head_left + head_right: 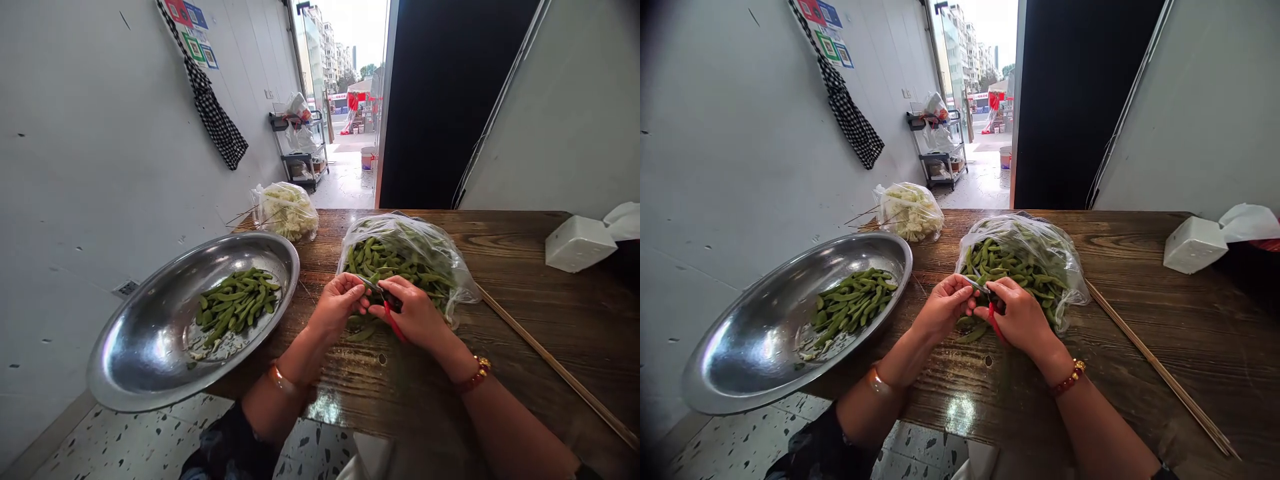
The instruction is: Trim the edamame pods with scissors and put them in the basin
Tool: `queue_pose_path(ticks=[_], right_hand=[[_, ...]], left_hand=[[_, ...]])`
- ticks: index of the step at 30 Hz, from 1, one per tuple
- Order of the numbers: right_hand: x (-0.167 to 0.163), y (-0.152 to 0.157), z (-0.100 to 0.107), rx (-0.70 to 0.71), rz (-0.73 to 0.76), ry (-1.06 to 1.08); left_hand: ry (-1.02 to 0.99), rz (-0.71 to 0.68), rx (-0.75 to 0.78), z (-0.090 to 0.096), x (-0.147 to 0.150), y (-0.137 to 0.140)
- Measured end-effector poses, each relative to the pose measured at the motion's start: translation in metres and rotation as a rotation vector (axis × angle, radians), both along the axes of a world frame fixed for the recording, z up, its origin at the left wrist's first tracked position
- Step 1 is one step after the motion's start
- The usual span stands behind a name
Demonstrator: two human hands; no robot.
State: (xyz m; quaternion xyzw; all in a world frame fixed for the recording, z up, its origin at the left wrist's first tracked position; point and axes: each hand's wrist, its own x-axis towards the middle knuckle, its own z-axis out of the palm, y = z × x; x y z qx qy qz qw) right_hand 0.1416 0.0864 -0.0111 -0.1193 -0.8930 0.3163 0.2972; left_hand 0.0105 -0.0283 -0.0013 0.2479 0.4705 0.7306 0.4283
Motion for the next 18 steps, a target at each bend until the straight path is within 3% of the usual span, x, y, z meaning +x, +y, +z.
queue_pose_path(ticks=[8,18], right_hand=[[0.0007,-0.0012,0.0009,0.024,0.016,-0.023],[0.0035,0.0000,0.0020,0.099,0.027,-0.097]], left_hand=[[0.127,0.010,-0.032,-0.0037,0.0019,0.0005],[0.080,0.008,-0.074,-0.0021,0.0018,0.0001]])
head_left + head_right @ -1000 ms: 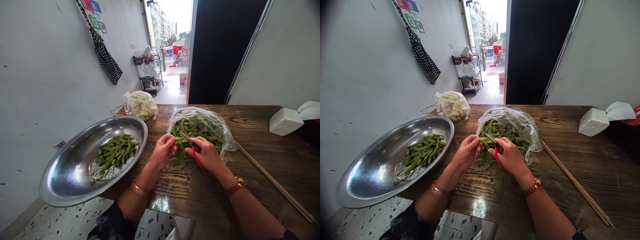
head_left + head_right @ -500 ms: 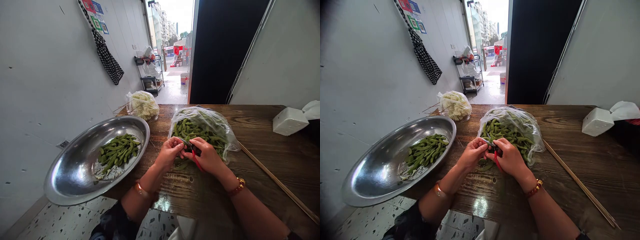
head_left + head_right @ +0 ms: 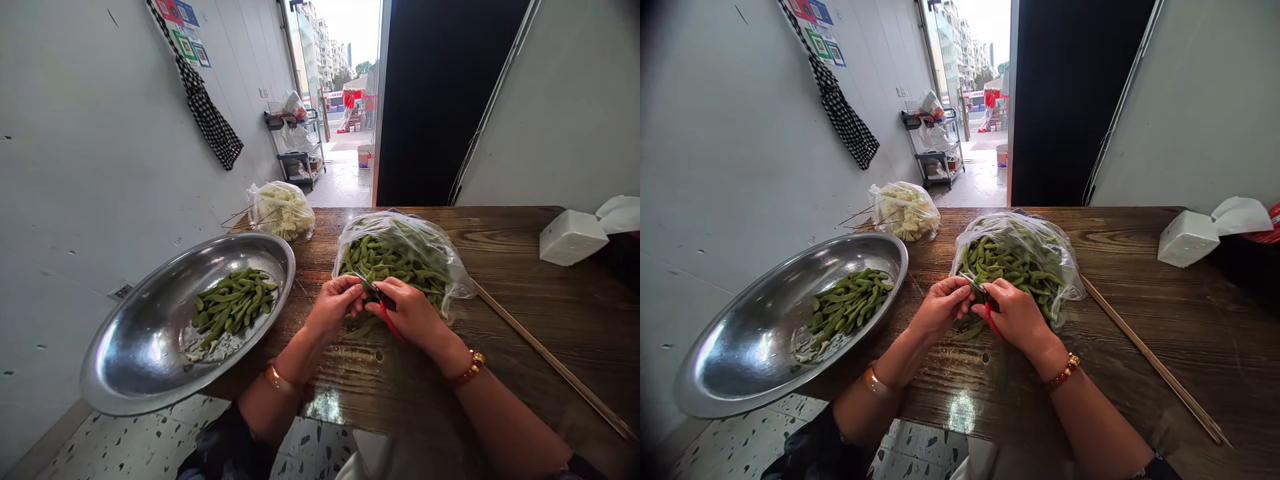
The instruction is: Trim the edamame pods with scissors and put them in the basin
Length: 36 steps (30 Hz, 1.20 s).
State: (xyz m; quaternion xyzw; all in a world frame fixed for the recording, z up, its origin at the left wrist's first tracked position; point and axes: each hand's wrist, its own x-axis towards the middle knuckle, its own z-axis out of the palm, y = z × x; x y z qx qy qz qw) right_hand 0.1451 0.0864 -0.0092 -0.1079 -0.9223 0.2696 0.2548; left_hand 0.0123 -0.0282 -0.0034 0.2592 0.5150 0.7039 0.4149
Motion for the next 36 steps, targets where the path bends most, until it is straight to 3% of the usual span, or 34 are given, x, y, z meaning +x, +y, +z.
queue_pose_path(ticks=[5,17,27,31,36], right_hand=[[0.000,0.002,-0.001,0.073,-0.002,-0.057],[-0.001,-0.002,-0.002,0.081,-0.082,-0.055],[0.000,0.001,-0.001,0.095,-0.058,-0.128],[-0.002,0.005,-0.002,0.009,-0.073,-0.044],[0.001,0.005,0.000,-0.100,-0.122,0.112]], left_hand=[[0.033,0.045,-0.053,-0.002,-0.003,0.000],[0.259,0.054,-0.058,-0.003,0.002,0.001],[0.124,0.086,-0.082,-0.005,-0.003,0.003],[0.062,0.131,-0.063,-0.003,-0.008,0.003],[-0.076,0.192,0.066,0.004,-0.013,0.004]])
